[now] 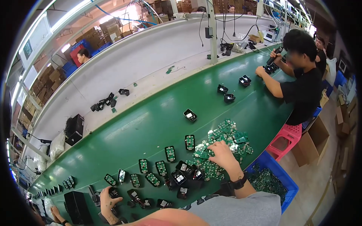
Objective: The person picks up a circuit board and a plastic housing, fits the board into the housing by hand, and sets the assembled unit on the table. This process is repeated multiple times with various circuit boards and housings throughout the video.
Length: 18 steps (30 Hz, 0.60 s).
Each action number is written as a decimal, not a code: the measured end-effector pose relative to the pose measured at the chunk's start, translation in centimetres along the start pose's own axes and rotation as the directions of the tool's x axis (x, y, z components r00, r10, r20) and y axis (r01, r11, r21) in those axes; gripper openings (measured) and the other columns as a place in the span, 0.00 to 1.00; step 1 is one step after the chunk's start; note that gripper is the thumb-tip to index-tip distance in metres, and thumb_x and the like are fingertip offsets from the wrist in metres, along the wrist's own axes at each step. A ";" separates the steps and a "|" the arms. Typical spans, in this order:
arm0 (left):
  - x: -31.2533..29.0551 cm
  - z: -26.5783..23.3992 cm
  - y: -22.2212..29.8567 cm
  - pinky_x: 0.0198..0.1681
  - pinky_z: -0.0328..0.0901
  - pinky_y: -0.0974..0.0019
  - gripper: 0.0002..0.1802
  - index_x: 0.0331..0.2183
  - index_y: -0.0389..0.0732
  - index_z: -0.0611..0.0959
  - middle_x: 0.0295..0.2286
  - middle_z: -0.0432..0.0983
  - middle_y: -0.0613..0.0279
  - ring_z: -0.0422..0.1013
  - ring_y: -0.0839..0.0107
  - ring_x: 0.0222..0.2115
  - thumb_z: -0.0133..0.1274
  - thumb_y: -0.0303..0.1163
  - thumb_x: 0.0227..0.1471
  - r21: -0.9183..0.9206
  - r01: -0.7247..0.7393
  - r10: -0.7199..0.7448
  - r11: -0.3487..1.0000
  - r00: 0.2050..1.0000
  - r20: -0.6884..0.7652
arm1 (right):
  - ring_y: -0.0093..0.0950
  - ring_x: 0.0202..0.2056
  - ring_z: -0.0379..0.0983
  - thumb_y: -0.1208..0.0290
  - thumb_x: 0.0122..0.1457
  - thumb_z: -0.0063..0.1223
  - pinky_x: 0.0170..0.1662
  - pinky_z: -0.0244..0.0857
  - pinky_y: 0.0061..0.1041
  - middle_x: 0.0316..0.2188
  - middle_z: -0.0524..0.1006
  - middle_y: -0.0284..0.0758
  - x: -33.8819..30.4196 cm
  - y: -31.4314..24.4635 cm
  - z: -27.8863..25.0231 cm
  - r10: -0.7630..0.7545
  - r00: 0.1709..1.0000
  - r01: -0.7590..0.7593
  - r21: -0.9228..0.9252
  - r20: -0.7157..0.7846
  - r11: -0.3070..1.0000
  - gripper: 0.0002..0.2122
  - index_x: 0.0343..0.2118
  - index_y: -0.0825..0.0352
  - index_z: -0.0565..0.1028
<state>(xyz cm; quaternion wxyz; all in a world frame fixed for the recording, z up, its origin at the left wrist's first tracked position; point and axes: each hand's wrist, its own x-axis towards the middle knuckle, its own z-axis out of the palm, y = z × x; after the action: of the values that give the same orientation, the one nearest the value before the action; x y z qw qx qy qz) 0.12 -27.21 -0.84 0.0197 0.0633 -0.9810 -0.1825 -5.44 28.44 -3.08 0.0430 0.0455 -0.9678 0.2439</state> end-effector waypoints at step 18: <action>-3.3 0.3 6.7 0.45 0.71 0.60 0.41 0.61 0.47 0.59 0.51 0.62 0.57 0.68 0.62 0.46 0.57 0.28 0.46 -0.965 -0.253 -0.051 0.073 0.965 -0.257 | 0.26 0.40 0.77 0.75 0.55 0.58 0.41 0.74 0.25 0.40 0.77 0.38 -0.5 -1.6 -1.0 0.080 0.943 0.098 0.500 -0.323 0.861 0.15 0.47 0.67 0.76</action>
<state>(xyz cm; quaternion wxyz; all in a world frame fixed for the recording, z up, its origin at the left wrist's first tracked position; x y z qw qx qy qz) 2.55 -20.47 1.22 0.1799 -0.0155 -0.5885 -0.7881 -4.67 27.57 -1.57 0.1932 0.0181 -0.8472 0.4945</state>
